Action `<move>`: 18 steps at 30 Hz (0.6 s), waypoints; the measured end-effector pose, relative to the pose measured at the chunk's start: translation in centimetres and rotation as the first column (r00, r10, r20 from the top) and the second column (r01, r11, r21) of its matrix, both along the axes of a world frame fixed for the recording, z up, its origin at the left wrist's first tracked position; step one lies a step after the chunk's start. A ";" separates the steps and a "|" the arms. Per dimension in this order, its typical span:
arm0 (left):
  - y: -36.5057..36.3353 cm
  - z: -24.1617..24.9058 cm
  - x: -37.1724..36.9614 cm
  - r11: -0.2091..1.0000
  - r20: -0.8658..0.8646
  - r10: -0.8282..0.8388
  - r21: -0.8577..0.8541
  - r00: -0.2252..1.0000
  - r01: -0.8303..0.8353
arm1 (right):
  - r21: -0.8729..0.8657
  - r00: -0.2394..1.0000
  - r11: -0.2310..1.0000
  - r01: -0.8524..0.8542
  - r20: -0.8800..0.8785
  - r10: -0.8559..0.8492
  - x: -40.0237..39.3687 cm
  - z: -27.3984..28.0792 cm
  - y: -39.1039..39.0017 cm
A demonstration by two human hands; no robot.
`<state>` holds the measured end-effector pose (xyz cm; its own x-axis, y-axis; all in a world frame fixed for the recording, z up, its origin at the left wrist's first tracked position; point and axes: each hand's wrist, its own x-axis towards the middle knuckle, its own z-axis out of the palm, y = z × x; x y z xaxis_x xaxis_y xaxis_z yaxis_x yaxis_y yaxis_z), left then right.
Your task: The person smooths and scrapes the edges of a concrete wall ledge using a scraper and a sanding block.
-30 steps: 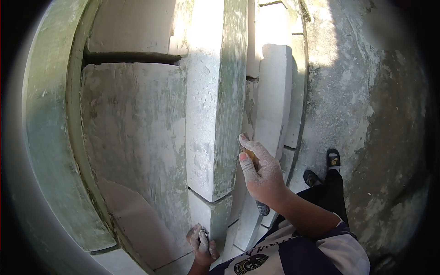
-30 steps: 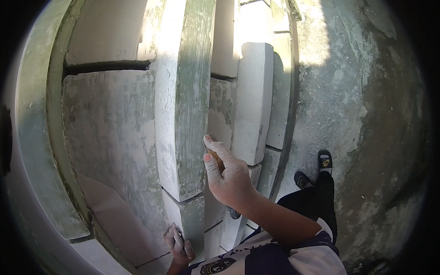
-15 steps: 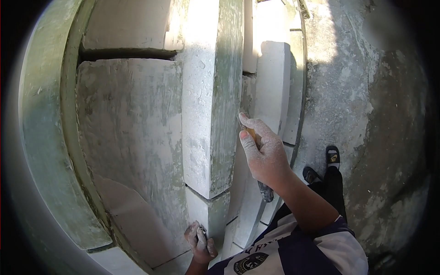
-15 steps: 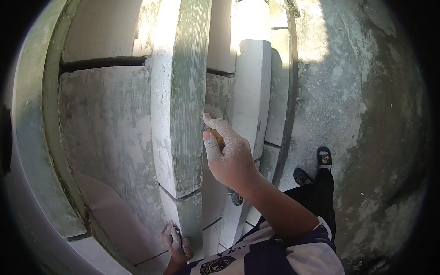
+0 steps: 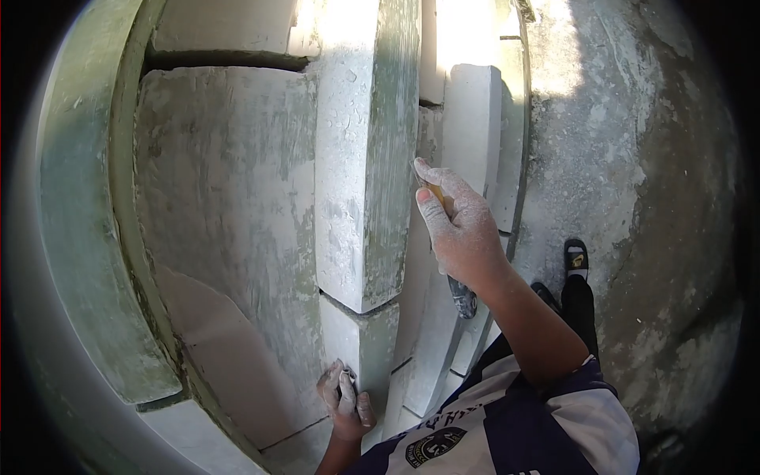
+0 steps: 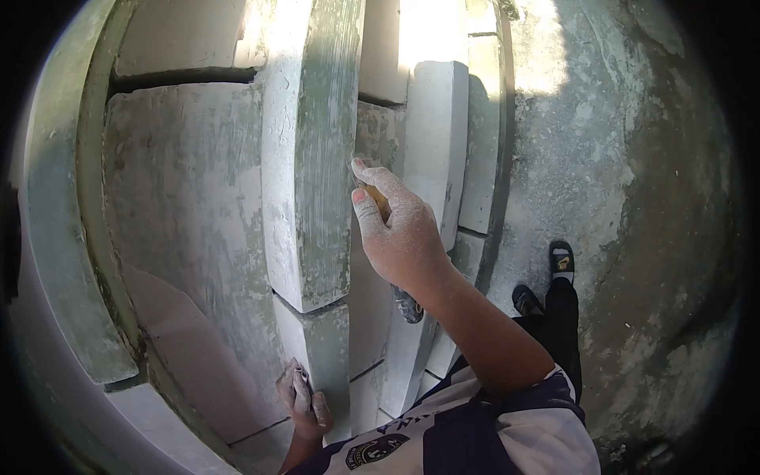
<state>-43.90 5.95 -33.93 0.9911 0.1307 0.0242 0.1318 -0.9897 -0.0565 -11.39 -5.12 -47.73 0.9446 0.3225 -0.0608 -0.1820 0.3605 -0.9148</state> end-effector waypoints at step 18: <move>0.0 -0.4 0.2 1.000 0.050 -0.011 -0.009 0.999 0.012 | 0.016 0.999 0.999 -0.049 -0.001 0.049 -8.2 0.0 0.0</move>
<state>-43.66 5.99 -34.29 0.9902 0.1195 0.0723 0.1227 -0.9916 -0.0412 -19.63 -5.11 -47.70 0.9276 0.3693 -0.0566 -0.2011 0.3658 -0.9087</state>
